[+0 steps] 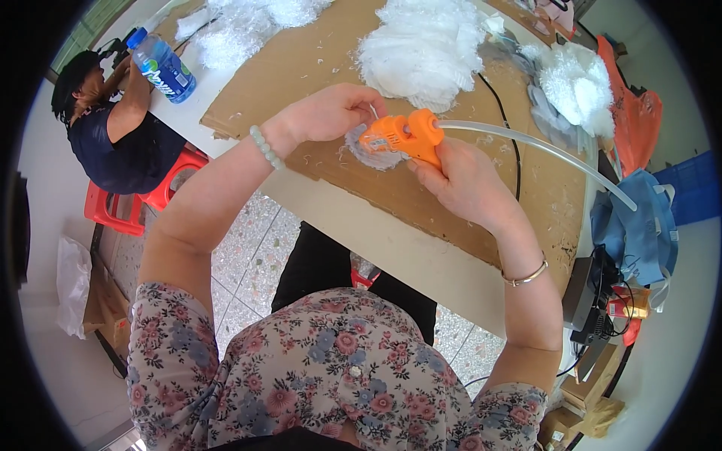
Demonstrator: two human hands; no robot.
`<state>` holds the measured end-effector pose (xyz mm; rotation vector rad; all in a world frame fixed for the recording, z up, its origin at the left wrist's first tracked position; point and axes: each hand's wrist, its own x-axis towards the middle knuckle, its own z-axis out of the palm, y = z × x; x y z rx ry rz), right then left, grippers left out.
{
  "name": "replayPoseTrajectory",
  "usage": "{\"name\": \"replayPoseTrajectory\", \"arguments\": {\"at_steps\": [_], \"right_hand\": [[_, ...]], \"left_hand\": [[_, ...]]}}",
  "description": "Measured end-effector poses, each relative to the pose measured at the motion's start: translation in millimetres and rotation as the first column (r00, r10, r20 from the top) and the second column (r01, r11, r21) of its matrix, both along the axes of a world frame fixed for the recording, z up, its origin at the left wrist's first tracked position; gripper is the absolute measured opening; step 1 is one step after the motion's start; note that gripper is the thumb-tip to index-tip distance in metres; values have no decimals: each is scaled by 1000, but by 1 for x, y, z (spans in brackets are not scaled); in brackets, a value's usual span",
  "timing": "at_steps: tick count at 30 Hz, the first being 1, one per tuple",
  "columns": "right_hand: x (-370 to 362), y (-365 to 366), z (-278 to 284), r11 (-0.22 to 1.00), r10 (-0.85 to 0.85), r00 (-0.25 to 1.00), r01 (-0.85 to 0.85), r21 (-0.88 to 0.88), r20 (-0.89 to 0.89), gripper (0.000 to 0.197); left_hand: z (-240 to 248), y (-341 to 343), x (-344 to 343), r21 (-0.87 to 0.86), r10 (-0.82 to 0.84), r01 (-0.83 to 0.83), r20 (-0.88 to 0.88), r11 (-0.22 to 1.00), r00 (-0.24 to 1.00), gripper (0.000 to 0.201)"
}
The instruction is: Applying hot glue to paper templates and attaching white stuffing material to create a cloud-like craft.
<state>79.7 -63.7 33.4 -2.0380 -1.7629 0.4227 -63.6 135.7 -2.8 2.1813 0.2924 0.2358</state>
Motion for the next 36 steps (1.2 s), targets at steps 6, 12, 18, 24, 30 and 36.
{"name": "replayPoseTrajectory", "arguments": {"at_steps": [6, 12, 18, 24, 30, 36], "right_hand": [[3, 3, -8, 999, -3, 1000, 3, 39, -6, 35], [4, 3, -7, 998, 6, 999, -8, 55, 40, 33], [22, -18, 6, 986, -105, 981, 82, -144, -163, 22], [31, -35, 4, 997, -24, 983, 11, -74, -180, 32], [32, -40, 1, 995, -57, 952, 30, -93, -302, 31], [30, -45, 2, 997, -76, 933, 76, -12, -353, 19]], "left_hand": [[23, 6, -8, -79, 163, -161, 15, 984, 987, 22], [3, 16, -23, -117, 299, -280, 195, 953, 934, 16], [-4, -9, -49, 29, 339, -359, 262, 933, 903, 15], [-12, -33, -61, 341, 235, -357, 349, 870, 907, 18], [-16, -44, -61, 528, 175, -355, 360, 771, 916, 20], [-18, -47, -61, 565, 186, -363, 347, 741, 919, 14]]}}
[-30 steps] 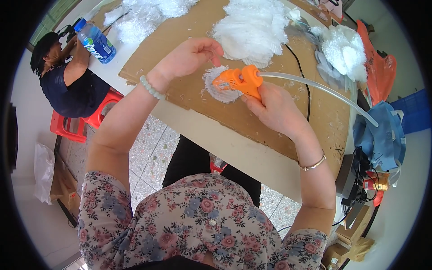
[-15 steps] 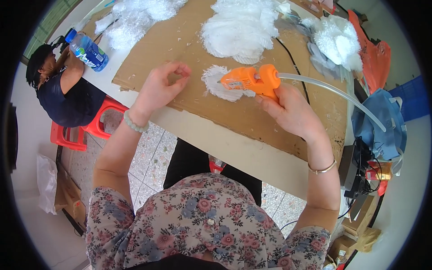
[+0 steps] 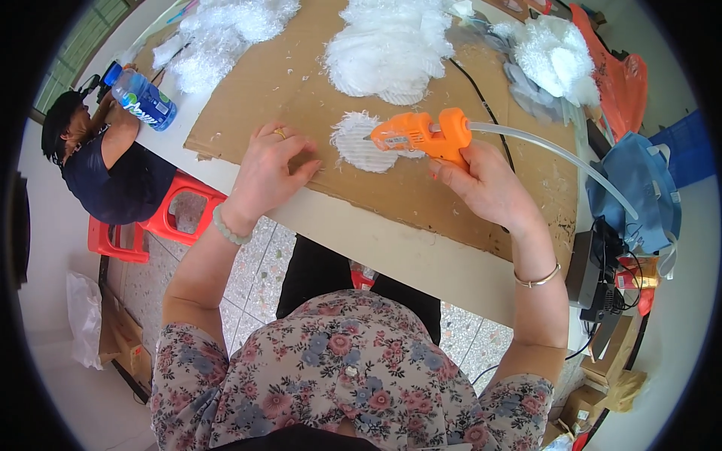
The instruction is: Applying hot glue to paper templates and attaching white stuffing material to create a cloud-like craft.
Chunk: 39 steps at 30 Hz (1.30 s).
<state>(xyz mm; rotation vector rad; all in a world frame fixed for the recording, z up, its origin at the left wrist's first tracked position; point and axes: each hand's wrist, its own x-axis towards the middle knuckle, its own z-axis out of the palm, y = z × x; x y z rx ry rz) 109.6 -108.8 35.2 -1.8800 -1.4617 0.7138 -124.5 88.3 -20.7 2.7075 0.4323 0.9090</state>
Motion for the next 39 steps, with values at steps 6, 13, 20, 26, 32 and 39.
{"name": "replayPoseTrajectory", "arguments": {"at_steps": [6, 13, 20, 26, 32, 39], "right_hand": [[-1, 7, -2, 997, 12, 1000, -11, -70, 23, 20], [-4, 11, -6, 996, 88, 988, -89, 3, 127, 18], [9, 9, -9, 977, -72, 919, 142, 157, -388, 30], [8, 45, -25, 930, -128, 845, 284, 234, -519, 34], [-1, 67, -32, 940, -107, 828, 265, 216, -551, 38], [-11, 84, -38, 963, -28, 790, 186, 195, -612, 35]], "left_hand": [[-1, 0, 11, -78, 77, -79, -32, 994, 997, 9], [-3, 7, 32, -173, 65, -79, -89, 982, 994, 10], [-1, 11, 39, -412, 33, -76, -112, 908, 993, 11], [-4, 22, 41, -572, 86, -130, -103, 810, 991, 14], [4, 21, 44, -664, 55, -155, -169, 732, 984, 13], [14, 19, 48, -748, 47, -181, -197, 638, 979, 13]]}}
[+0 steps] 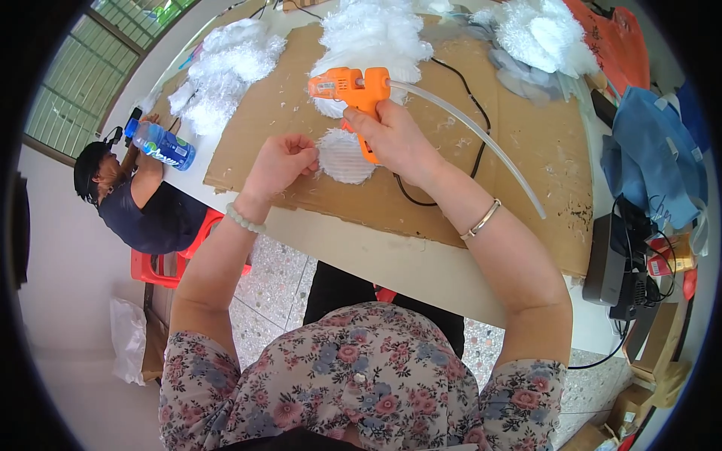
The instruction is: Applying hot glue to paper templates and attaching white stuffing material to create a cloud-like craft.
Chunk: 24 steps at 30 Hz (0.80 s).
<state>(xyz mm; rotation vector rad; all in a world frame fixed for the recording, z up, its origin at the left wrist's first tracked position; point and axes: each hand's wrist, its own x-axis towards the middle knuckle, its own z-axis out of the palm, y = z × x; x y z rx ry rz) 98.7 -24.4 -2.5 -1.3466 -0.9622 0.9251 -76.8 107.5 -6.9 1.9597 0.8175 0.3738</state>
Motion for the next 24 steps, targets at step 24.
{"name": "replayPoseTrajectory", "arguments": {"at_steps": [24], "right_hand": [[2, -1, -8, 999, 0, 980, 9, 44, -201, 40]], "left_hand": [[6, 2, 12, 247, -46, 51, -24, 968, 999, 17]]}}
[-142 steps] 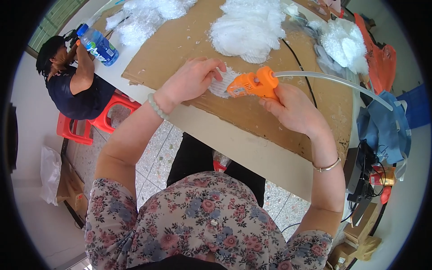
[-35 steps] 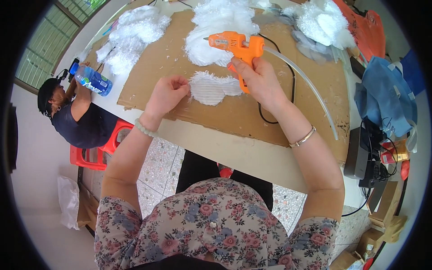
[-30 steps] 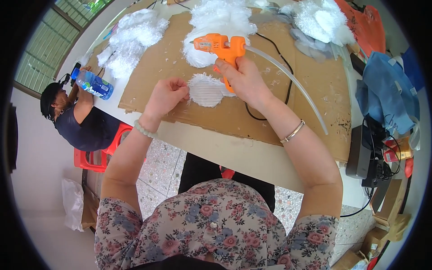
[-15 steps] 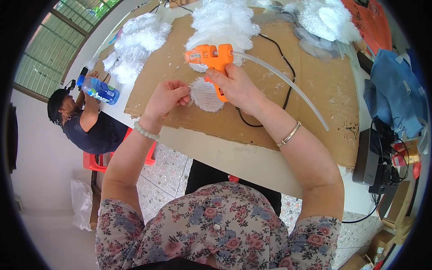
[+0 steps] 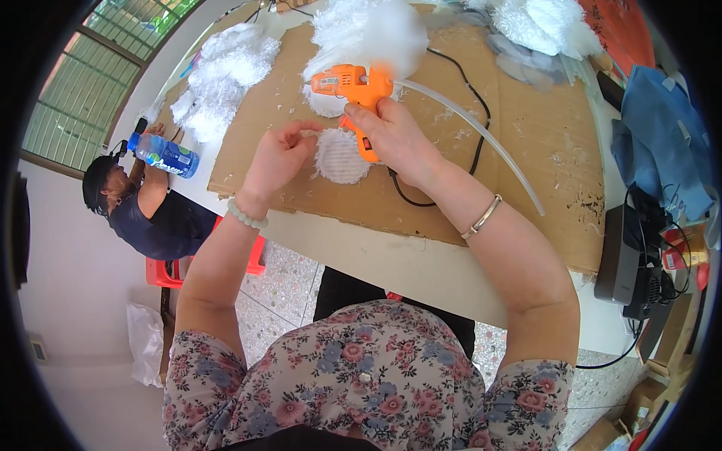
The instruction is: Applying hot glue to paper templates and attaching white stuffing material to create a cloud-like craft.
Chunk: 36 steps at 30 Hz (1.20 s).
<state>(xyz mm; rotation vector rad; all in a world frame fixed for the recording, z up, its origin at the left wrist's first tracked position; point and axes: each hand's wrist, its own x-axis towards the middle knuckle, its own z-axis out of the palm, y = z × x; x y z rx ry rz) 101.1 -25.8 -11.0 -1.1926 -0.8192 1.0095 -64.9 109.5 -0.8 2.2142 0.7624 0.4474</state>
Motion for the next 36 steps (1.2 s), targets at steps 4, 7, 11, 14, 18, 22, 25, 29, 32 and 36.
{"name": "replayPoseTrajectory", "arguments": {"at_steps": [4, 7, 11, 14, 18, 22, 25, 29, 32, 36], "right_hand": [[0, -2, 4, 1000, 13, 999, -12, -23, 47, 38], [1, -2, 4, 999, 11, 999, -9, -39, 47, 36], [0, -1, 2, 999, 11, 999, -9, -47, 44, 36], [0, 0, 0, 999, 17, 997, -14, -47, 69, 36], [0, -1, 3, 997, 6, 997, 0, -72, 80, 37], [-1, 1, -2, 1000, 14, 999, -14, -6, 48, 37], [1, -1, -1, 1000, 20, 999, -19, -10, 41, 37], [0, 0, -3, 1000, 3, 999, -4, 14, 44, 37], [1, -1, -2, 1000, 3, 999, -1, -23, 55, 37], [3, 2, -5, 999, 27, 997, -25, -37, 75, 38]], "left_hand": [[2, -1, -17, 73, 48, -59, 142, 996, 989, 13], [-3, -12, -29, 256, 10, -8, -6, 967, 1000, 9], [-12, -27, -28, 282, -2, 30, -97, 959, 995, 7], [-17, -28, -23, 260, -31, 29, 6, 965, 999, 7], [-14, -30, -15, 326, -89, 75, 27, 942, 996, 6], [-8, -30, -12, 705, -312, 252, -46, 663, 949, 14], [-2, -54, -14, 822, -317, 345, -213, 453, 924, 23], [0, -70, -27, 854, -405, 416, -277, 312, 871, 29], [5, -62, -32, 866, -396, 297, -128, 402, 909, 31], [-6, -30, -20, 645, -201, 111, 67, 756, 977, 36]]}}
